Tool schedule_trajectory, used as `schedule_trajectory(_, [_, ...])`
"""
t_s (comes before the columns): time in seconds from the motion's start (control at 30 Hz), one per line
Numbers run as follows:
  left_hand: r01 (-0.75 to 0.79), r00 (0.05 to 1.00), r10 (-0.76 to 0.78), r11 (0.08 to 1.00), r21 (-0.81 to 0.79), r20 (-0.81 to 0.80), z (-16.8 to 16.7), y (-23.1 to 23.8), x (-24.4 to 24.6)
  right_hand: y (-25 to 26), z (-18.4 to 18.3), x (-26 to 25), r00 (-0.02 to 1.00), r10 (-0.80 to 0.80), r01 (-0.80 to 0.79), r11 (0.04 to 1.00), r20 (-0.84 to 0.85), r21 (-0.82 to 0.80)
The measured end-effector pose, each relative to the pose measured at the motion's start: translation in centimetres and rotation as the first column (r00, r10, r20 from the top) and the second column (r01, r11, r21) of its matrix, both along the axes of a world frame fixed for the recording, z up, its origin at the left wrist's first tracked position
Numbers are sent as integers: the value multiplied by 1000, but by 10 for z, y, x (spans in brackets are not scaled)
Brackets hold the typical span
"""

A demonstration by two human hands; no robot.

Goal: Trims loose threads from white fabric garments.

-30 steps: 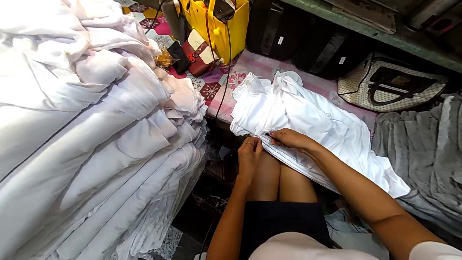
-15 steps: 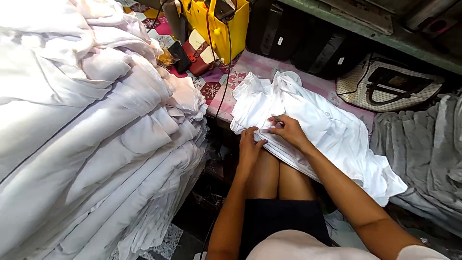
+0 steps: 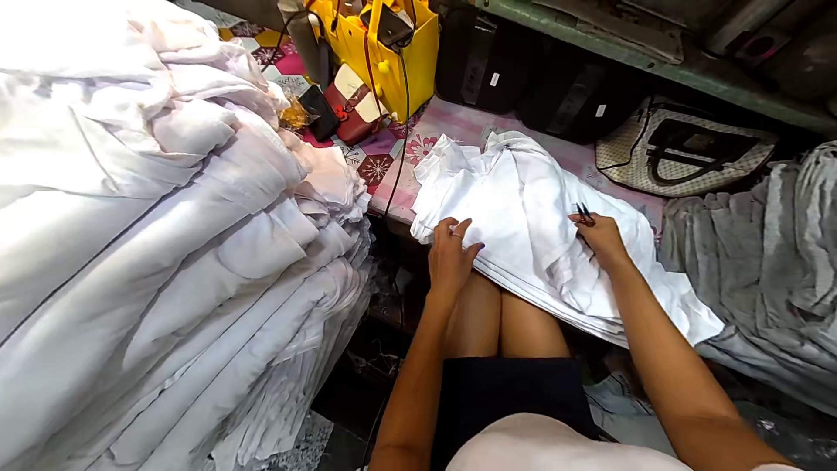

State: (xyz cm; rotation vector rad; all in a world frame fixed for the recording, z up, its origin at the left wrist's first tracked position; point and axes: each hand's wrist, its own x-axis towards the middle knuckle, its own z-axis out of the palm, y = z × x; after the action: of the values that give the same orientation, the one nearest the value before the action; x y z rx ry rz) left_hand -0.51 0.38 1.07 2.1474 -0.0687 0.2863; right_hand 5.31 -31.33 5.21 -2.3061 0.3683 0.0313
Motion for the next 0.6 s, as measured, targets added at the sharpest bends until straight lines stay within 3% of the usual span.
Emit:
schedule_trajectory(0.07, [42,997,-43,999,26,57,-14,-6,11,4,12,1,998,34,-38,996,-60,-75])
schedule_trajectory(0.13, [79,988,-85,995,57,131,-25,7,10,6,32,-4,999,13,-20,968,-30,-249])
schedule_trajectory(0.2, [106,994,-105,989,106,-8,-22,32,-7,15,54,-19,999,-11,23,945,38,-327])
schedule_trajectory(0.23, [102,985,-81,986,135,-154,-17,46,-15,23,62,-26,997,-6,29,955,76,-296])
schedule_trajectory(0.3, [98,873,21,971,218,-488,0,68,-27,43,68,-41,997,36,-27,993,74,-119])
schedule_trajectory(0.33, [90,802,82,963,255,-592,11,71,-31,54,67,-48,994,93,-93,996,52,-10])
schedule_trajectory(0.37, [58,793,116,963,264,-599,20,69,-35,69,66,-55,986,162,-164,983,26,88])
schedule_trajectory(0.4, [5,853,118,972,235,-508,26,63,-38,84,65,-60,972,234,-230,959,-1,165])
schedule_trajectory(0.47, [-89,981,106,990,108,-163,22,35,-32,114,58,-62,929,367,-341,901,-51,267])
schedule_trajectory(0.5, [-96,995,96,993,64,-12,14,19,-26,126,51,-60,909,411,-371,875,-72,310])
schedule_trajectory(0.6, [-81,996,78,995,59,49,-7,-7,-12,144,32,-54,891,440,-354,828,-113,434])
